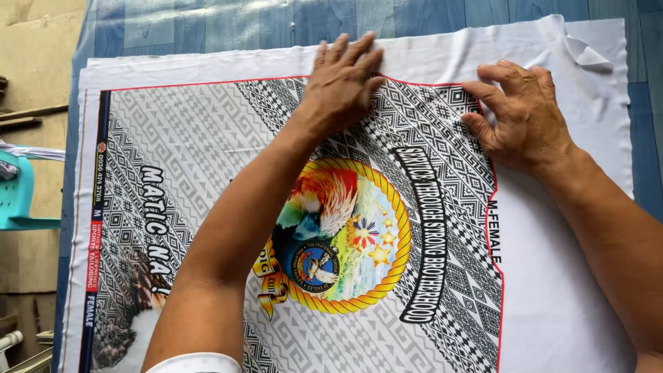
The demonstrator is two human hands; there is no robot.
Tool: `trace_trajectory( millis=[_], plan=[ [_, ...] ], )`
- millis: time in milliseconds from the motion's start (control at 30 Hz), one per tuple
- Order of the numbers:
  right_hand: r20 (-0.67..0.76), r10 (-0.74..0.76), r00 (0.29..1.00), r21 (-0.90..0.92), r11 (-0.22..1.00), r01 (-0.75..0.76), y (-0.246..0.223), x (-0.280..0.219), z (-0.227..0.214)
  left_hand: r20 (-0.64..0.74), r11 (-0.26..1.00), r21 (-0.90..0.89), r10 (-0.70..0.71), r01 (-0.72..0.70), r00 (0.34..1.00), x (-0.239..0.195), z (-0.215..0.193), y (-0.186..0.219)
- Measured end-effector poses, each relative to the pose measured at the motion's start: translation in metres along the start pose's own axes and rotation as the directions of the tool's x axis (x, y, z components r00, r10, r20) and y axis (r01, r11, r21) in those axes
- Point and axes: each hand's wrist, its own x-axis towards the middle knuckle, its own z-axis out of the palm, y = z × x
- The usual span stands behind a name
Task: Cutting out a printed pattern from a piece of fabric using scissors on a cutting table
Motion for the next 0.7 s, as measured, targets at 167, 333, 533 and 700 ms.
trace_trajectory(
  millis=[167,333,533,700],
  plan=[
    [0.049,0.011,0.999,-0.025,1.0,-0.01,0.005,0.0,-0.007,-0.242,0.994,0.066,0.098,-0.084,0.965,-0.019,0.011,-0.033],
    [-0.012,-0.08,0.997,-0.028,0.996,0.079,0.008,-0.005,-0.001,-0.371,0.976,0.193,-0.027,0.106,0.928,-0.059,0.011,-0.083],
    [-0.119,-0.032,0.992,0.298,0.952,0.067,0.008,-0.019,0.032,-0.286,0.925,-0.013,-0.368,0.381,0.885,-0.117,0.01,-0.198],
    [-0.075,0.008,0.997,0.303,0.953,0.015,0.017,-0.025,0.034,-0.155,0.784,-0.121,-0.621,0.609,0.768,-0.206,-0.038,-0.207]
  ],
)
